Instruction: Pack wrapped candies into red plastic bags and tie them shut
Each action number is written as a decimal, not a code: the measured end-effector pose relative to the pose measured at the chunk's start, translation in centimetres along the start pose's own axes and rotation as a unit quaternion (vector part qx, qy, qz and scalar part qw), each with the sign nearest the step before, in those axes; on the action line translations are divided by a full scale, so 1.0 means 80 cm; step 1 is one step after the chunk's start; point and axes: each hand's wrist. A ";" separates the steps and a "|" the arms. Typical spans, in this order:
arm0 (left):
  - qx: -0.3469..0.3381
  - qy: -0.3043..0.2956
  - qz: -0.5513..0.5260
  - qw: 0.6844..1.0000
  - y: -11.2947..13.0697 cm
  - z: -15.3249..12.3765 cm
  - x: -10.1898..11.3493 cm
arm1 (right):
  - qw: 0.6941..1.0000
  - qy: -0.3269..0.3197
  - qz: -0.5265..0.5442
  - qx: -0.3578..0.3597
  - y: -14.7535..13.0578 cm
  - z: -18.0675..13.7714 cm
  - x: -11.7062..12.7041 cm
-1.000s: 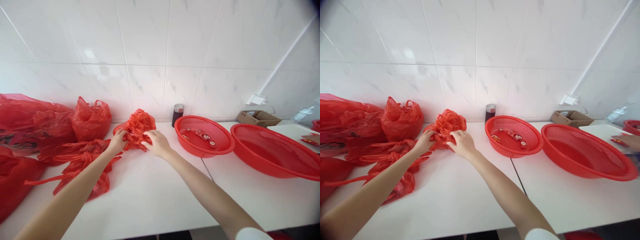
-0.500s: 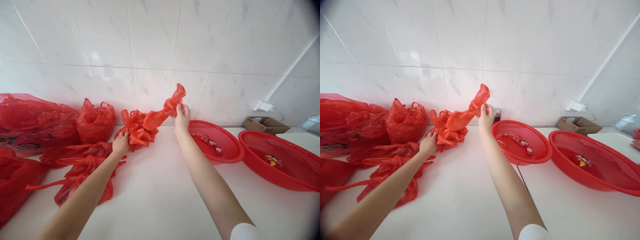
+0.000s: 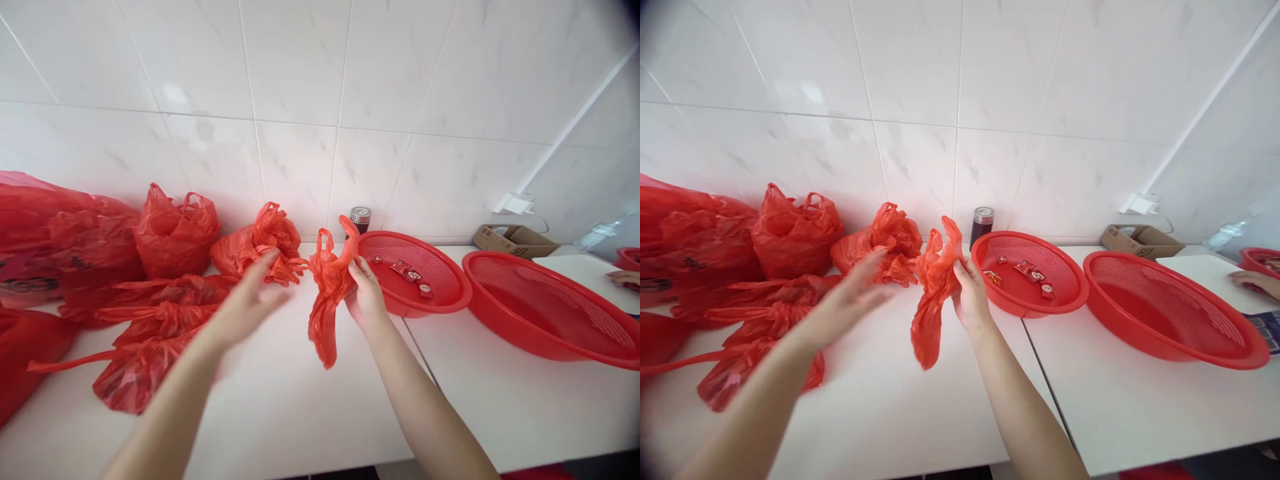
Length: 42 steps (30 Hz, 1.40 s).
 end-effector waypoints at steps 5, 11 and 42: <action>0.162 -0.102 -0.298 0.935 -0.003 -0.076 -0.100 | 0.998 0.019 -0.060 -0.005 0.006 -0.046 0.019; 0.252 -0.017 -0.319 0.913 -0.071 -0.124 -0.076 | 0.973 0.168 -0.138 0.083 -0.035 -0.061 0.106; 0.025 -0.238 -0.039 0.970 -0.019 -0.091 -0.058 | 0.662 -0.219 -0.715 0.059 -0.171 -0.095 0.135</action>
Point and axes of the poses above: each hand's wrist, its own z-axis towards the middle knuckle, its own x-axis out of the back of the hand, y = z × x, and after that the axes turned 4 degrees about y, right-handed
